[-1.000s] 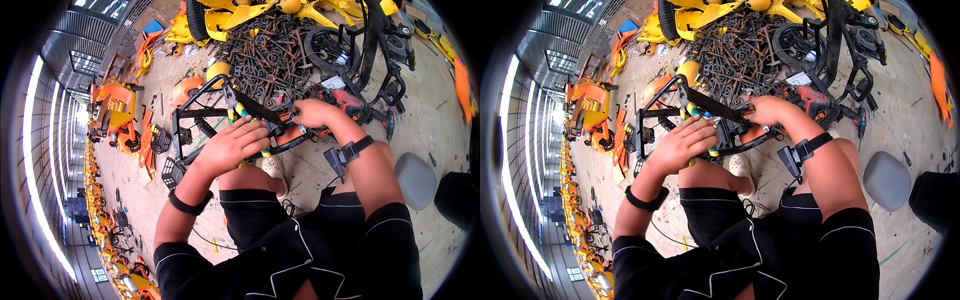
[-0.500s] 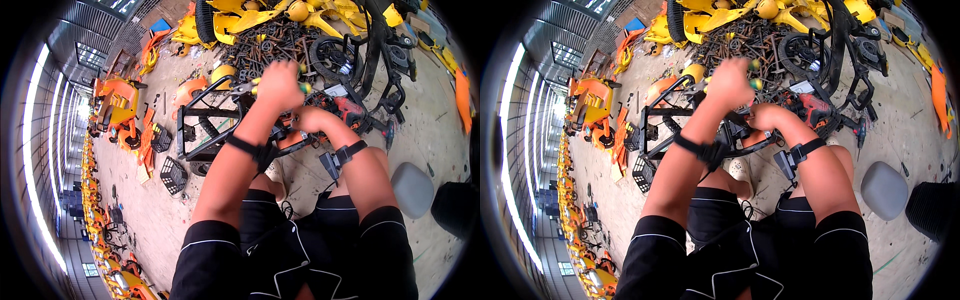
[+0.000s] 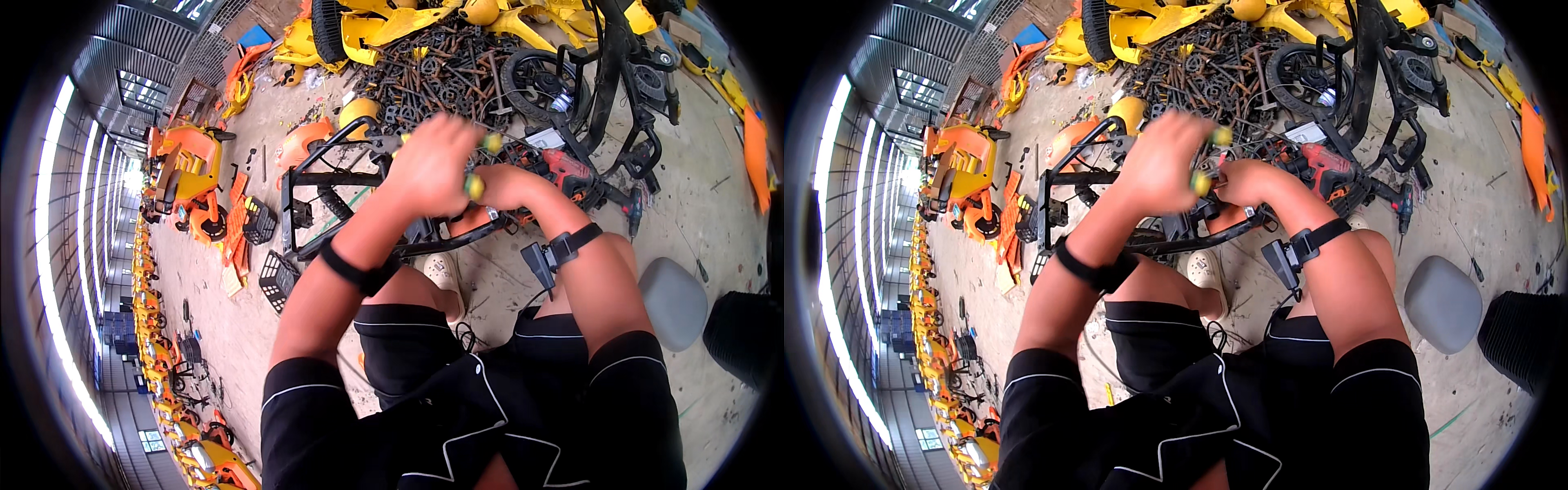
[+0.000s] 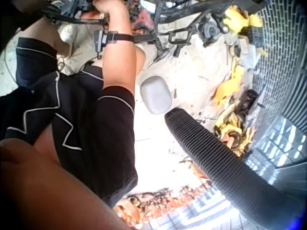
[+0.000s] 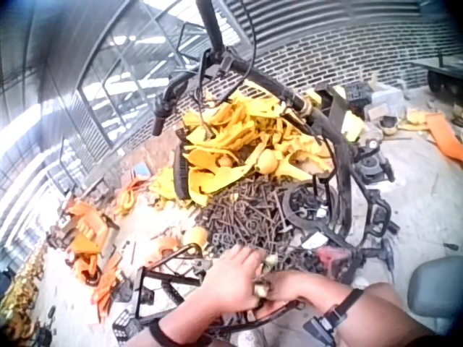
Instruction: The person uses pliers to grip and pull components from a metal motorcycle frame, while also using a power tool to remove fasteners.
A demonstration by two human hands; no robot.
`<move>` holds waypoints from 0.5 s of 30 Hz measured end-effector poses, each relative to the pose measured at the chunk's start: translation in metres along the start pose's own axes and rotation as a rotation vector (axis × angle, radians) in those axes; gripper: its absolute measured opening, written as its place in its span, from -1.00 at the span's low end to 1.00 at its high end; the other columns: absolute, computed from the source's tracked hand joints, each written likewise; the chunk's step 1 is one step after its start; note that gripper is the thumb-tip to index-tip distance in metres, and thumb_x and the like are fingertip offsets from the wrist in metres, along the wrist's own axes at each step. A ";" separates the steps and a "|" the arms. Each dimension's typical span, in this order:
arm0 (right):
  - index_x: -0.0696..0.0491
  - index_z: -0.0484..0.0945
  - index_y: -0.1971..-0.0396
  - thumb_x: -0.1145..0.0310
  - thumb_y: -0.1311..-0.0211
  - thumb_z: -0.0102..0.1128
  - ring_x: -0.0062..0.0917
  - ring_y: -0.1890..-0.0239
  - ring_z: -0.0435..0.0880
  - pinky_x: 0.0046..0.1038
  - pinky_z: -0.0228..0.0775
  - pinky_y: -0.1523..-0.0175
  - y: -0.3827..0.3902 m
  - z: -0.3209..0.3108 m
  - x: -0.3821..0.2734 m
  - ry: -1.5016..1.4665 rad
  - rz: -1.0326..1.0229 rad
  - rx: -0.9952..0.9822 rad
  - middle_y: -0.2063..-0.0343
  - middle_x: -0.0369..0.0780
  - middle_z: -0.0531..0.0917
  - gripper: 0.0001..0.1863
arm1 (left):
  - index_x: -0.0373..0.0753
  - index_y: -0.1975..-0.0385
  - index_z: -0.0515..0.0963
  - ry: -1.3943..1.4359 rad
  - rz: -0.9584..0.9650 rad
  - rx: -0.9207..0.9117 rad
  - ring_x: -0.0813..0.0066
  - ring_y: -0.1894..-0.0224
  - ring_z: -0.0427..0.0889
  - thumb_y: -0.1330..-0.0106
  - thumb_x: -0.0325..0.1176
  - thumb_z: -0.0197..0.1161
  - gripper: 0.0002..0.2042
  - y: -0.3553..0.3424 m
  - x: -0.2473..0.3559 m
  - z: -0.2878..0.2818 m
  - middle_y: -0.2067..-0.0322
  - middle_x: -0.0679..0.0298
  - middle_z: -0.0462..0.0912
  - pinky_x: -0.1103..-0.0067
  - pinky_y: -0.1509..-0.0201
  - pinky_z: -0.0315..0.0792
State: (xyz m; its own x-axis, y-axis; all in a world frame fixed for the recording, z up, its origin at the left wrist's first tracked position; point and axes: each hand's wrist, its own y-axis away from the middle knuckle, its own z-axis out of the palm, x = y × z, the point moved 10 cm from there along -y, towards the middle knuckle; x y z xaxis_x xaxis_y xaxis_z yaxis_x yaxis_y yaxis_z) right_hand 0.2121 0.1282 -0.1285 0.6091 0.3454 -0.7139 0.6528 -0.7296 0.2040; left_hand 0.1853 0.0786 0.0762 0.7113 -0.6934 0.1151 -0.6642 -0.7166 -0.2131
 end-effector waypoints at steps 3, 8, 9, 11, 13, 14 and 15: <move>0.10 0.64 0.08 0.13 -0.22 0.26 -0.13 0.13 0.73 -0.19 0.53 0.03 0.005 -0.004 -0.013 0.037 0.071 -0.063 0.22 0.00 0.74 -0.61 | -0.43 0.04 0.54 -0.119 -0.465 0.214 -0.02 -0.03 0.59 -0.06 -0.33 0.27 -0.55 -0.047 -0.065 -0.010 0.09 -0.07 0.65 0.25 -0.17 0.49; 0.08 0.61 0.01 0.13 -0.22 0.29 -0.11 0.10 0.73 -0.19 0.54 -0.01 0.009 -0.010 -0.011 0.081 0.108 -0.060 0.16 0.00 0.74 -0.57 | -0.42 0.02 0.55 -0.189 -0.661 0.154 0.02 -0.16 0.54 -0.13 -0.25 0.25 -0.54 -0.058 -0.083 0.000 -0.02 -0.07 0.63 0.31 -0.29 0.42; 0.11 0.64 0.10 0.12 -0.21 0.30 -0.12 0.15 0.73 -0.19 0.54 0.04 0.011 -0.015 -0.014 0.058 0.080 -0.030 0.22 0.00 0.74 -0.60 | -0.40 0.01 0.55 -0.168 -0.547 0.166 0.02 -0.13 0.55 -0.12 -0.29 0.26 -0.56 -0.052 -0.067 0.002 0.02 -0.04 0.63 0.29 -0.27 0.43; 0.16 0.68 0.27 0.09 -0.18 0.32 -0.12 0.26 0.73 -0.19 0.53 0.13 0.014 -0.019 -0.012 0.004 0.031 0.025 0.35 -0.01 0.74 -0.61 | -0.34 -0.04 0.53 -0.066 -0.242 0.226 -0.03 -0.07 0.56 0.04 -0.47 0.27 -0.49 -0.020 -0.018 -0.008 0.06 0.00 0.64 0.26 -0.22 0.44; 0.16 0.67 0.17 0.10 -0.17 0.31 -0.13 0.20 0.74 -0.20 0.54 0.08 0.018 -0.024 -0.002 -0.023 0.007 0.087 0.28 0.00 0.75 -0.58 | -0.31 -0.07 0.51 0.093 0.020 0.160 -0.05 -0.10 0.53 0.16 -0.55 0.26 -0.40 0.020 0.013 -0.013 -0.01 0.01 0.59 0.25 -0.27 0.41; 0.17 0.66 0.12 0.10 -0.17 0.31 -0.14 0.18 0.74 -0.20 0.55 0.06 0.020 -0.028 0.004 -0.032 0.000 0.121 0.25 0.00 0.75 -0.56 | -0.28 -0.10 0.51 0.130 0.092 0.109 -0.05 -0.17 0.51 0.20 -0.55 0.27 -0.35 0.036 0.023 -0.017 -0.07 0.03 0.57 0.19 -0.36 0.36; 0.13 0.61 -0.02 0.12 -0.24 0.30 -0.09 0.02 0.71 -0.19 0.53 -0.08 0.024 -0.027 0.001 0.015 0.099 0.031 0.11 0.03 0.73 -0.54 | -0.27 -0.10 0.51 0.113 0.141 0.056 -0.05 -0.21 0.50 0.21 -0.55 0.27 -0.34 0.056 0.023 -0.018 -0.09 0.03 0.57 0.16 -0.40 0.33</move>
State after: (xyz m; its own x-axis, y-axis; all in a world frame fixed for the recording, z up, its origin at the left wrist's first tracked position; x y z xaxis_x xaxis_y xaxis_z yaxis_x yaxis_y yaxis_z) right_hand 0.2398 0.1270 -0.1065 0.6768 0.2790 -0.6812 0.5749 -0.7782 0.2525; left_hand 0.1601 0.0208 0.0844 0.5800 -0.7927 0.1876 -0.7392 -0.6089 -0.2877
